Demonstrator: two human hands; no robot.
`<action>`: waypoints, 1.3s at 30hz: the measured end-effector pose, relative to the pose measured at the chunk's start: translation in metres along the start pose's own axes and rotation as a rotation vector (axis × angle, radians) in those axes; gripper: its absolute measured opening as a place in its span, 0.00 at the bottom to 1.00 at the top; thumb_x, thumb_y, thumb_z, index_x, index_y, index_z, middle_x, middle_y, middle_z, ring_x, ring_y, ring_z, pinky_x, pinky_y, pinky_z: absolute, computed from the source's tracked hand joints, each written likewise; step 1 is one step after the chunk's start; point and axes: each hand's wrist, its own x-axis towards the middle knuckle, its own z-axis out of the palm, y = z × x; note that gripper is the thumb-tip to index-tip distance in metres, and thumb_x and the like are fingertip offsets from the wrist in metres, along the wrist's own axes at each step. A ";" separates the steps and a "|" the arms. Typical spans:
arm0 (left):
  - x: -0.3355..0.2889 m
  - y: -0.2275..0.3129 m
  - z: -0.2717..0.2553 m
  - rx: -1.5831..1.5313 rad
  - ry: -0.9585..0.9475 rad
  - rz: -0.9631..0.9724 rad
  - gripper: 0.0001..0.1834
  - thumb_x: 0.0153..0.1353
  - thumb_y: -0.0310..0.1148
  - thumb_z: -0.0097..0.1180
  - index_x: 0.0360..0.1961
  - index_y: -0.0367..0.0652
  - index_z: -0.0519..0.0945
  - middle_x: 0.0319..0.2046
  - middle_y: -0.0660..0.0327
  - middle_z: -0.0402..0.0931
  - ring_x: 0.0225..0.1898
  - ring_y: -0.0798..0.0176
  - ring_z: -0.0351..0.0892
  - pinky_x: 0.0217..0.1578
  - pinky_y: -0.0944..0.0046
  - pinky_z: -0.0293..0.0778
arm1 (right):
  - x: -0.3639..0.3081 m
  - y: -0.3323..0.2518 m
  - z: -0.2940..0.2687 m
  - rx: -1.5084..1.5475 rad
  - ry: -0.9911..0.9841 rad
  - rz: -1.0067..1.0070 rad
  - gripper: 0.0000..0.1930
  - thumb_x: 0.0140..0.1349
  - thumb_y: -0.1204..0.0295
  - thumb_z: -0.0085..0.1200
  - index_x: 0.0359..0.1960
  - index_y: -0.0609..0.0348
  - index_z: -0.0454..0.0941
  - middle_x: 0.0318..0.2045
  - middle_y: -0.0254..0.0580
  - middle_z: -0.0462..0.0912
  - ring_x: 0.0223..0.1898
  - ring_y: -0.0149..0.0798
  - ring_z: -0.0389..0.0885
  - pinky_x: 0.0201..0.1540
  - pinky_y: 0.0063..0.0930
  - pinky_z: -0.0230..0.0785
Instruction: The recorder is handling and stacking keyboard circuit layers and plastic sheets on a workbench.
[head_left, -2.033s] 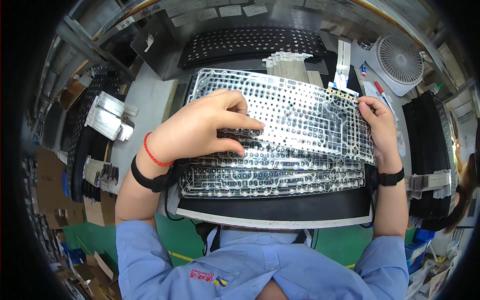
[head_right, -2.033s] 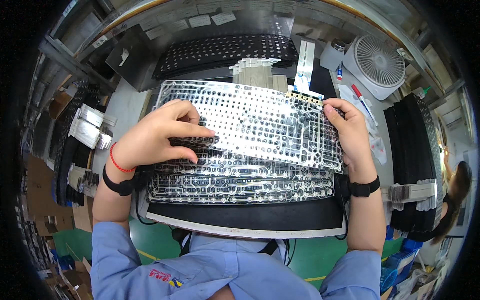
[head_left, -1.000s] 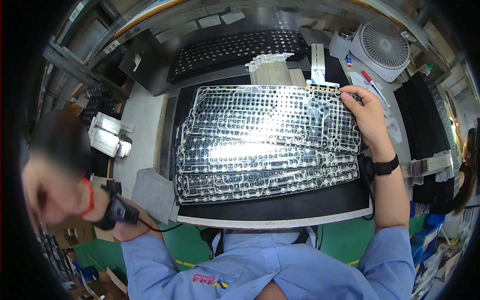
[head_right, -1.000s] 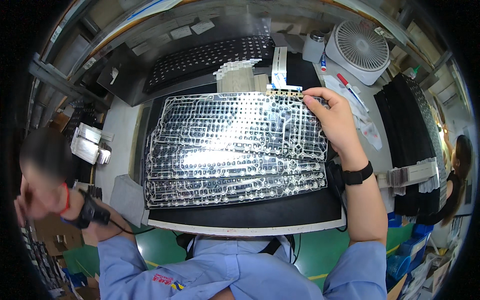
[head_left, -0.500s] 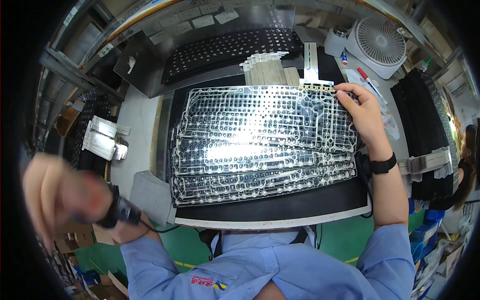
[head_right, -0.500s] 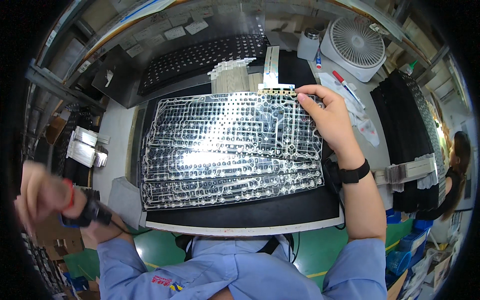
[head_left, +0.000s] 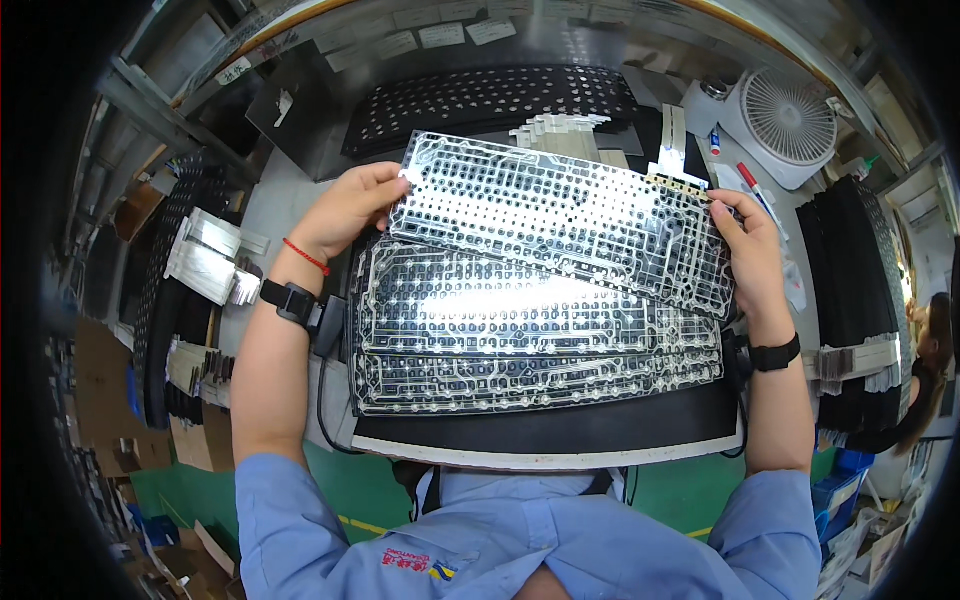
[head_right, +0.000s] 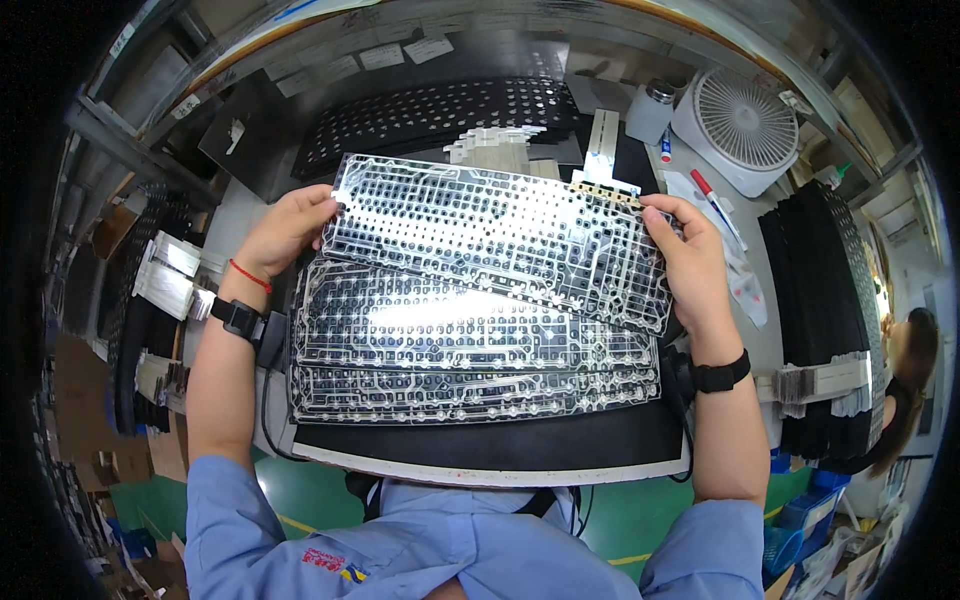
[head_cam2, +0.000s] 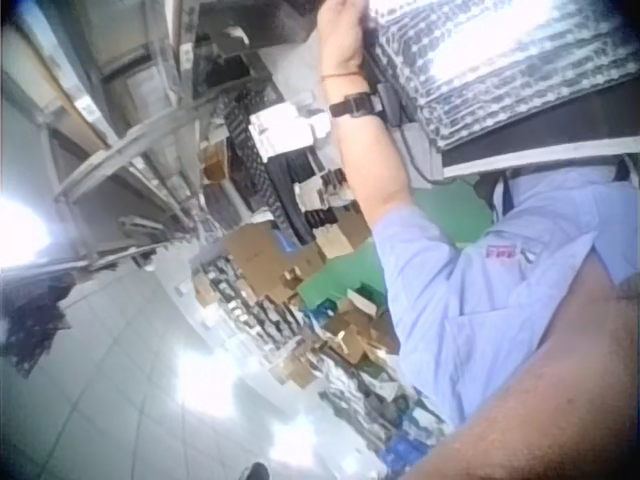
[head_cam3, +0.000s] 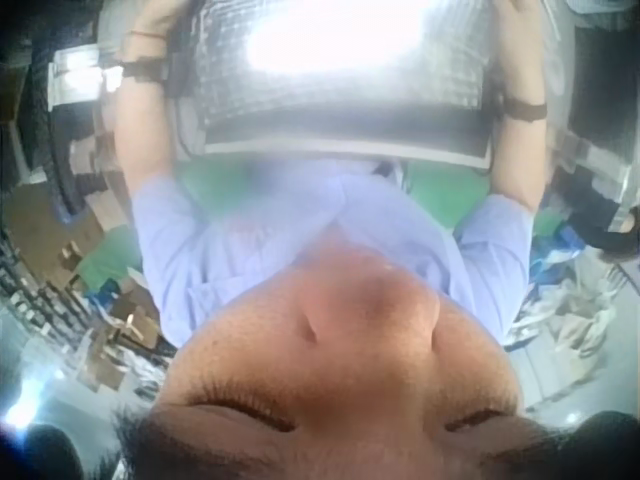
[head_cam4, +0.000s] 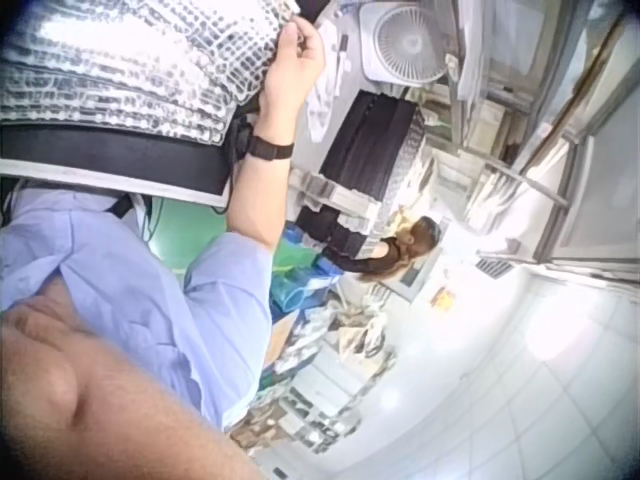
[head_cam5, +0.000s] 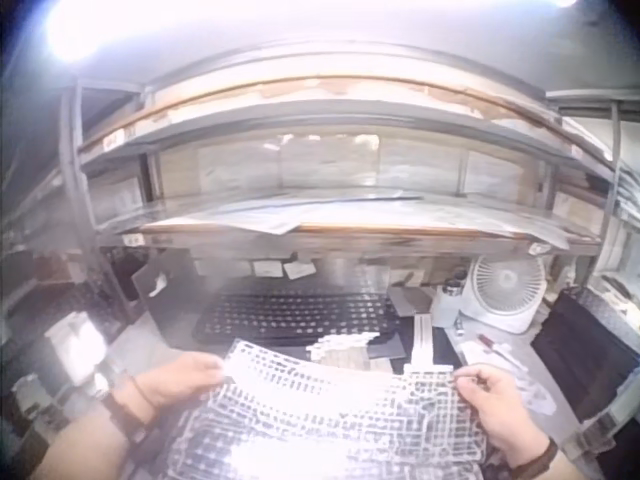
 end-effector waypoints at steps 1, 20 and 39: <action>0.000 0.004 0.004 0.020 0.000 -0.009 0.11 0.67 0.36 0.50 0.42 0.41 0.78 0.29 0.73 0.75 0.25 0.83 0.67 0.24 0.81 0.62 | 0.001 0.002 -0.002 -0.029 0.018 -0.024 0.11 0.65 0.72 0.52 0.46 0.64 0.76 0.37 0.35 0.80 0.37 0.22 0.76 0.41 0.15 0.68; 0.007 -0.014 -0.016 -0.212 0.153 0.097 0.08 0.67 0.37 0.50 0.42 0.48 0.78 0.34 0.75 0.74 0.34 0.81 0.68 0.37 0.75 0.65 | -0.003 -0.004 -0.003 -0.015 0.098 -0.135 0.12 0.67 0.64 0.50 0.39 0.61 0.77 0.21 0.25 0.73 0.18 0.17 0.64 0.20 0.12 0.56; 0.008 -0.014 -0.013 -0.142 0.162 0.036 0.10 0.68 0.38 0.47 0.43 0.47 0.76 0.28 0.74 0.72 0.30 0.77 0.69 0.34 0.75 0.65 | -0.003 -0.007 0.011 0.013 0.088 -0.205 0.20 0.62 0.80 0.51 0.56 0.66 0.67 0.37 0.32 0.78 0.32 0.19 0.73 0.33 0.10 0.63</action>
